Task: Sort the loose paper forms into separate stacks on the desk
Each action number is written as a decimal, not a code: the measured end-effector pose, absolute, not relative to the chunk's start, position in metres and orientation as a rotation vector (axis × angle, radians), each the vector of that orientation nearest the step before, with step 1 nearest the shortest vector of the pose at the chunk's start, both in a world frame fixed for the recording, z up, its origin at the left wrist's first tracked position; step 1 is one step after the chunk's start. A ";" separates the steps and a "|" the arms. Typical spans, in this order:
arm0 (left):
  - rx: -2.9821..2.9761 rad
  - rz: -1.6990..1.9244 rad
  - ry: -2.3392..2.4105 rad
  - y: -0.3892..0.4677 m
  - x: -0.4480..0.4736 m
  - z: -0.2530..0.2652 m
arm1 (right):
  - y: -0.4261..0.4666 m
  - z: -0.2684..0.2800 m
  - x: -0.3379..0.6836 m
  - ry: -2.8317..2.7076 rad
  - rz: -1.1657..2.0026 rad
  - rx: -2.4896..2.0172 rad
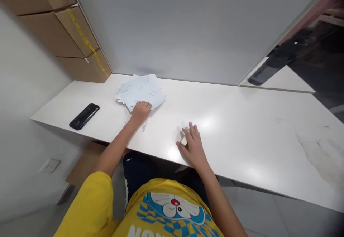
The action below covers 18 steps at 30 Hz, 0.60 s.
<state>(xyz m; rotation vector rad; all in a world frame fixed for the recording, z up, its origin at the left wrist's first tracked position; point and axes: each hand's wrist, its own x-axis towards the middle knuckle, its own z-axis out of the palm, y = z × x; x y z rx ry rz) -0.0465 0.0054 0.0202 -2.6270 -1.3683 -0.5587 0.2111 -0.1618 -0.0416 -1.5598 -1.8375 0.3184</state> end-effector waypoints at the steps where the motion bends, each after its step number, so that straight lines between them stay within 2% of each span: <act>1: -2.647 -0.583 -1.307 -0.006 -0.048 0.017 | -0.159 -0.043 0.216 -1.811 0.327 -1.555; 4: -2.715 -0.743 -1.239 -0.035 -0.054 0.006 | -0.154 -0.044 0.224 -1.761 0.313 -1.560; 8: -2.865 -1.205 -1.421 -0.057 -0.064 -0.006 | -0.152 -0.042 0.225 -1.761 0.277 -1.549; 10: -2.951 -1.312 -1.484 -0.060 -0.065 -0.009 | -0.152 -0.040 0.225 -1.767 0.301 -1.548; 15: -3.174 -0.914 -1.268 -0.060 -0.058 -0.001 | -0.150 -0.034 0.226 -1.766 0.362 -1.554; 18: -3.138 -0.947 -1.280 -0.061 -0.055 0.005 | -0.150 -0.030 0.226 -1.759 0.379 -1.550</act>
